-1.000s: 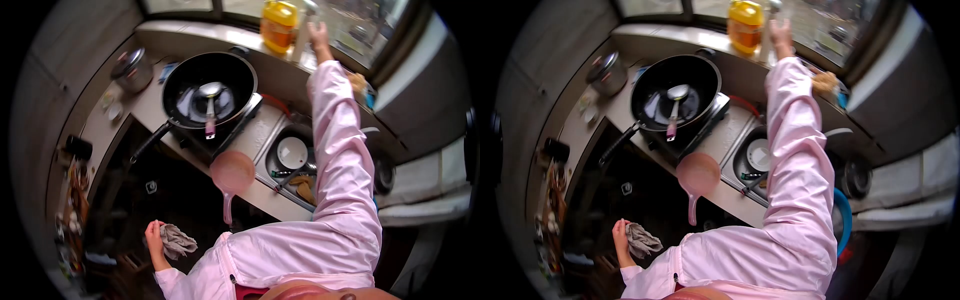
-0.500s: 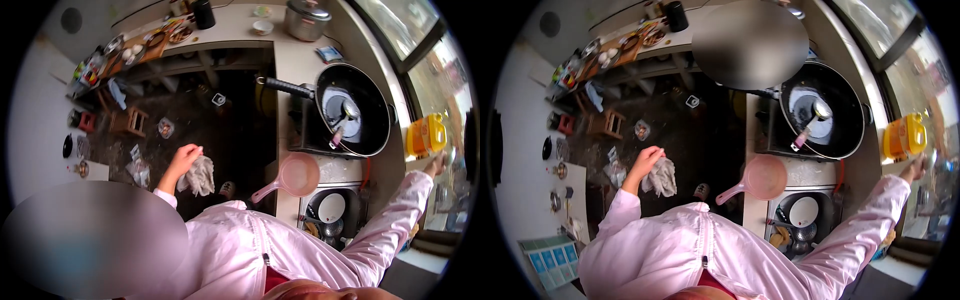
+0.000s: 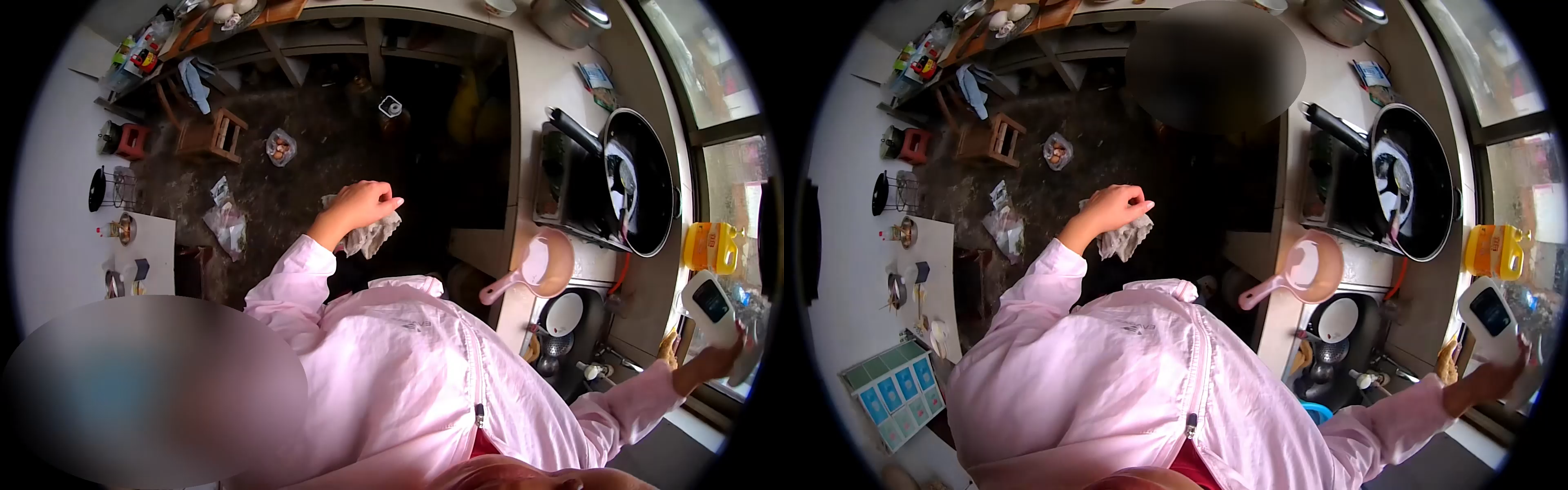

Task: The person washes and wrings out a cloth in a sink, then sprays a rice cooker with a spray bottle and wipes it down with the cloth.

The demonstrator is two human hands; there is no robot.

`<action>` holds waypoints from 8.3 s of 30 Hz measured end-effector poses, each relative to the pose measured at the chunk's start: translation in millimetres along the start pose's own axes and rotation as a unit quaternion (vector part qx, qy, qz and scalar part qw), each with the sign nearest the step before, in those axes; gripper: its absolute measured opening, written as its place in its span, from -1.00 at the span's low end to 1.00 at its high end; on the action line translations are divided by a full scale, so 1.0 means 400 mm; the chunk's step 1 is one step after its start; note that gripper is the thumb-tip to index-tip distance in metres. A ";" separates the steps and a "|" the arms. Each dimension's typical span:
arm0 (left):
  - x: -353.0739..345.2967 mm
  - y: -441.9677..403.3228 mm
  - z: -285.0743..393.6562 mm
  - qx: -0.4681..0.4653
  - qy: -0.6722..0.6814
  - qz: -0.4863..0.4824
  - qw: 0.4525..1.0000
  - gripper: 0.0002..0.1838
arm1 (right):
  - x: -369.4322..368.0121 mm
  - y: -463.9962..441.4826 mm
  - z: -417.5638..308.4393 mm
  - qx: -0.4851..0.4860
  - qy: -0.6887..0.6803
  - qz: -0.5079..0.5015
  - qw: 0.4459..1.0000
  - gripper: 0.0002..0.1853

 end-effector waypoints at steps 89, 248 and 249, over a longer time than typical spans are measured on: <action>0.472 -1.877 0.600 -0.363 -0.184 -0.102 0.908 -0.56 | -1.932 0.169 -0.367 -0.493 -0.271 -0.051 0.825 -0.66; 0.227 -1.845 0.602 -0.270 0.151 -0.396 0.865 -0.70 | -1.961 0.047 -0.258 -0.400 -0.681 -0.145 0.596 -0.66; 0.232 -1.830 0.622 -0.268 0.163 -0.401 0.861 -0.70 | -1.942 0.036 -0.266 -0.352 -0.708 -0.167 0.589 -0.65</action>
Point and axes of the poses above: each hand's wrist, its own y-axis away from the middle knuckle, its own x-axis out of the back of the hand, z = x × y, the point moved 5 cm from there along -y, towards the middle knuckle, and after that the axes turned 2 degrees about z, right-handed, at the moved point
